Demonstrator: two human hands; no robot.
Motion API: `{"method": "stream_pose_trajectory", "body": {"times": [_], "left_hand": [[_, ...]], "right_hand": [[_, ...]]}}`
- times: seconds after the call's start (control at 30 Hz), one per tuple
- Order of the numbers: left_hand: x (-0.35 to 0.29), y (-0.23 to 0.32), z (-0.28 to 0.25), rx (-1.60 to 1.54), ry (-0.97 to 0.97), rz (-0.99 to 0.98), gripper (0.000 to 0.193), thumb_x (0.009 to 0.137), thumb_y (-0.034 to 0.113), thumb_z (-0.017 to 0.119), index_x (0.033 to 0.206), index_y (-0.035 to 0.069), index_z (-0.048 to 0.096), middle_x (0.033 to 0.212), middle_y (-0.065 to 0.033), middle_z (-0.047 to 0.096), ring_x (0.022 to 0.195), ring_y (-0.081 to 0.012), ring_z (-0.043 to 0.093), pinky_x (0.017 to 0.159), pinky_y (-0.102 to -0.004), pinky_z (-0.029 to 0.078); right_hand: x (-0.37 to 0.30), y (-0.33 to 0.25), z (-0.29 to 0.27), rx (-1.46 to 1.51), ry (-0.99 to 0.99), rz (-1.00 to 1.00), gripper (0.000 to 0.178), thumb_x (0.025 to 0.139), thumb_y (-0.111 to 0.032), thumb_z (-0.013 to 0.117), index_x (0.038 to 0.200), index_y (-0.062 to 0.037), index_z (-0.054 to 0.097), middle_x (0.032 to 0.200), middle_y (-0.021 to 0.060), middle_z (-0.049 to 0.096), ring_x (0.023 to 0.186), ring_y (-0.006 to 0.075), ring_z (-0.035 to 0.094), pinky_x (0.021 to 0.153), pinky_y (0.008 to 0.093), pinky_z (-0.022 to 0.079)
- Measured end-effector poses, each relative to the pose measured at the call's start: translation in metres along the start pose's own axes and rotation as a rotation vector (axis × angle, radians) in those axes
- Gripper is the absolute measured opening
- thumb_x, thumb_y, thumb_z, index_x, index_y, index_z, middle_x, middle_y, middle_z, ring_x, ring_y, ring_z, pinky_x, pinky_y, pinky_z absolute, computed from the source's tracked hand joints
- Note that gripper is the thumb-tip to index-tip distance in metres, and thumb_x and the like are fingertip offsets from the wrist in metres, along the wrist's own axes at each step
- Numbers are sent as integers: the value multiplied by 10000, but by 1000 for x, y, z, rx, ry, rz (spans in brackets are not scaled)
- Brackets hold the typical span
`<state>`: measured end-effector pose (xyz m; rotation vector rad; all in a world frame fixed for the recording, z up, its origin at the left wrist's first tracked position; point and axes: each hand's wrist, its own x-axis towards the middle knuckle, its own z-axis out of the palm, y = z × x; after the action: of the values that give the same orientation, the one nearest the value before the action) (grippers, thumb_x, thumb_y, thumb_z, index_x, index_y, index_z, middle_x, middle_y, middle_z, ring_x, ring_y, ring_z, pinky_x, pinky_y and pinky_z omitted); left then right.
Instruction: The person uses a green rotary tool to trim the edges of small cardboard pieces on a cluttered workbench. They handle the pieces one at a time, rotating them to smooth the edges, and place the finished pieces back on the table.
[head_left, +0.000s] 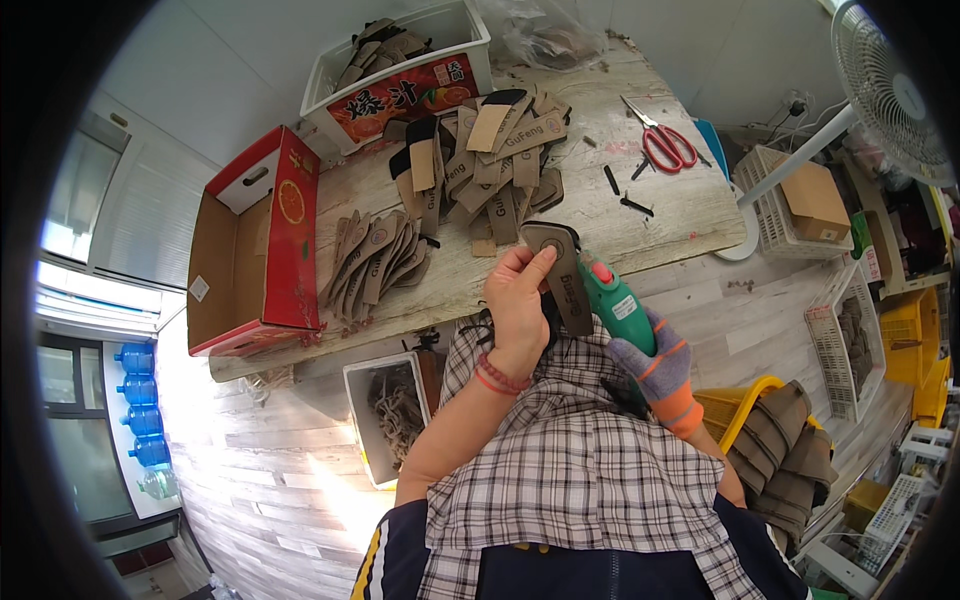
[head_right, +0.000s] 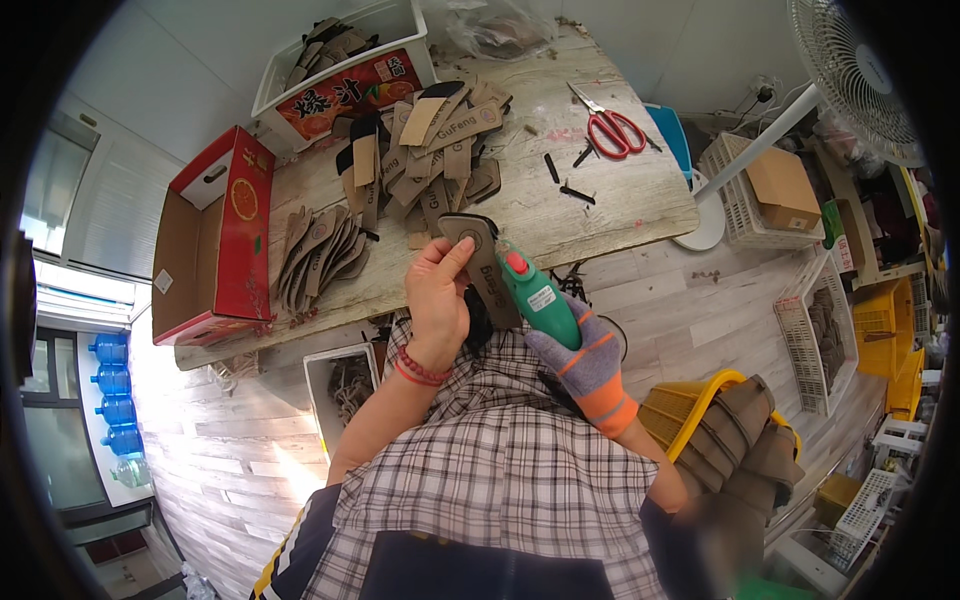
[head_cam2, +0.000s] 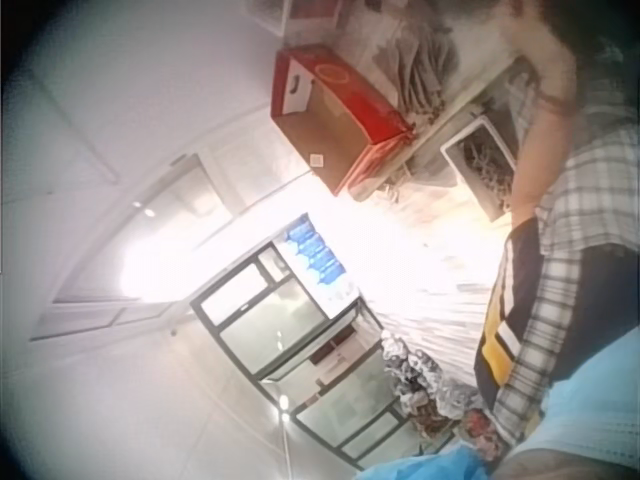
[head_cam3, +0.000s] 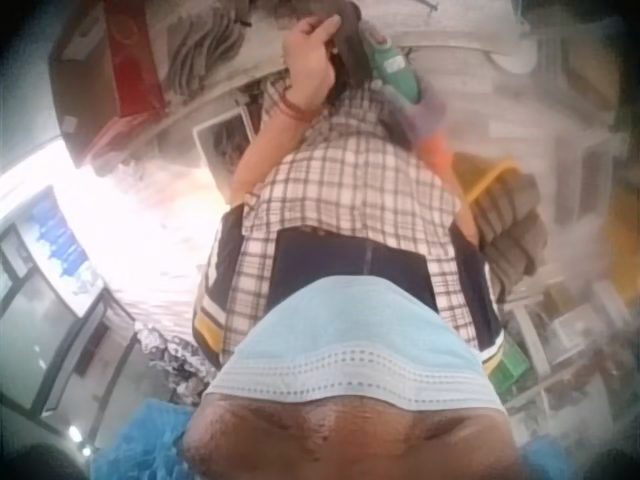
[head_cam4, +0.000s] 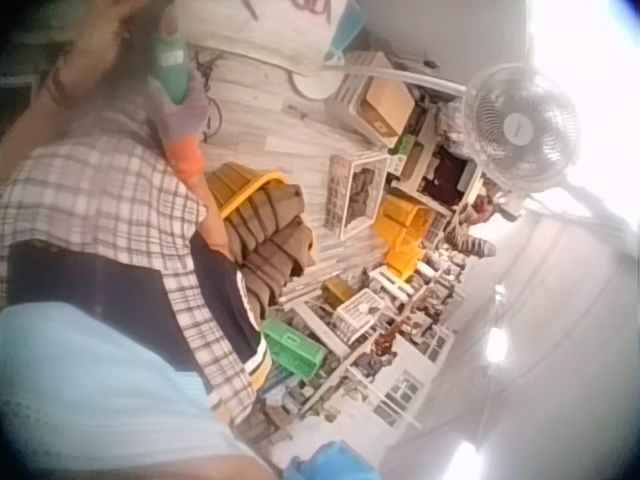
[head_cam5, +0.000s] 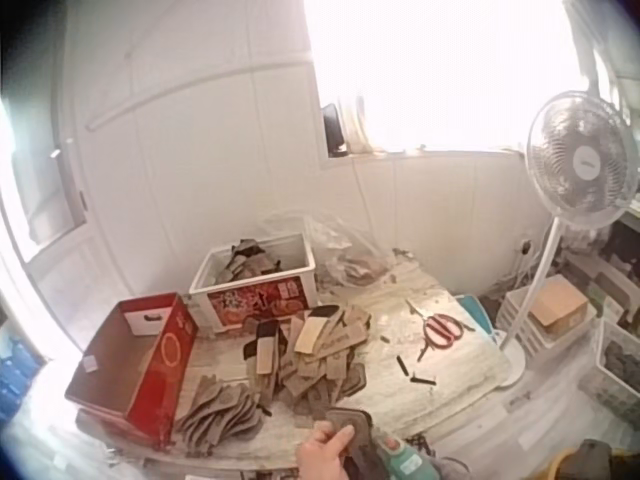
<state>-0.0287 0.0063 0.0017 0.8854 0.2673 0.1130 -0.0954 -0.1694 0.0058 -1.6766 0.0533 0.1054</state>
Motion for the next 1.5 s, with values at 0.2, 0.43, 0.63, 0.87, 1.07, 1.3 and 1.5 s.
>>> {"method": "stream_pose_trajectory", "body": {"times": [0.2,0.43,0.63,0.87,1.07,1.3,1.5], "left_hand": [[-1,0,-6,92,-38,-9,68,861,43,622,902,-10,633,836,-56,670,703,-91,615,647,-206,499],[13,2,-13,257,1,174,142,884,61,606,946,-60,646,818,-20,622,724,-65,556,665,-203,465],[17,8,-15,492,-74,317,158,901,72,578,952,-64,640,784,3,531,700,-66,474,641,-211,408],[12,11,-18,667,-209,310,157,906,58,566,974,-61,645,817,16,557,740,-52,514,674,-187,419],[11,10,-18,650,-263,266,160,893,87,576,944,-52,636,783,-16,523,701,-101,488,645,-230,401],[22,26,-24,836,-396,324,130,879,75,580,899,-42,633,770,-35,518,746,-141,498,690,-246,405],[33,50,-21,1134,-512,500,103,869,82,581,871,-10,629,751,-31,501,754,-165,485,698,-269,385]], "right_hand": [[1,-1,-2,61,-22,9,467,772,-132,751,1168,22,556,891,39,647,755,65,579,667,211,492],[0,-1,-4,6,-58,18,474,774,-142,751,1173,20,552,906,46,654,778,78,596,683,218,499],[0,2,-4,-1,-75,14,493,773,-151,752,1185,19,542,912,56,658,785,86,608,681,224,508],[2,2,-6,34,-51,9,478,769,-135,752,1176,13,549,886,56,662,763,90,613,677,225,511],[3,-6,-8,43,-45,37,466,772,-115,744,1178,7,550,907,53,658,785,87,606,702,225,509],[3,-4,-13,55,-69,43,467,780,-117,737,1187,5,544,953,63,653,823,96,604,732,242,509],[3,-2,-18,-19,-94,1,498,773,-137,744,1201,10,536,989,85,654,865,122,613,769,261,505]]}}
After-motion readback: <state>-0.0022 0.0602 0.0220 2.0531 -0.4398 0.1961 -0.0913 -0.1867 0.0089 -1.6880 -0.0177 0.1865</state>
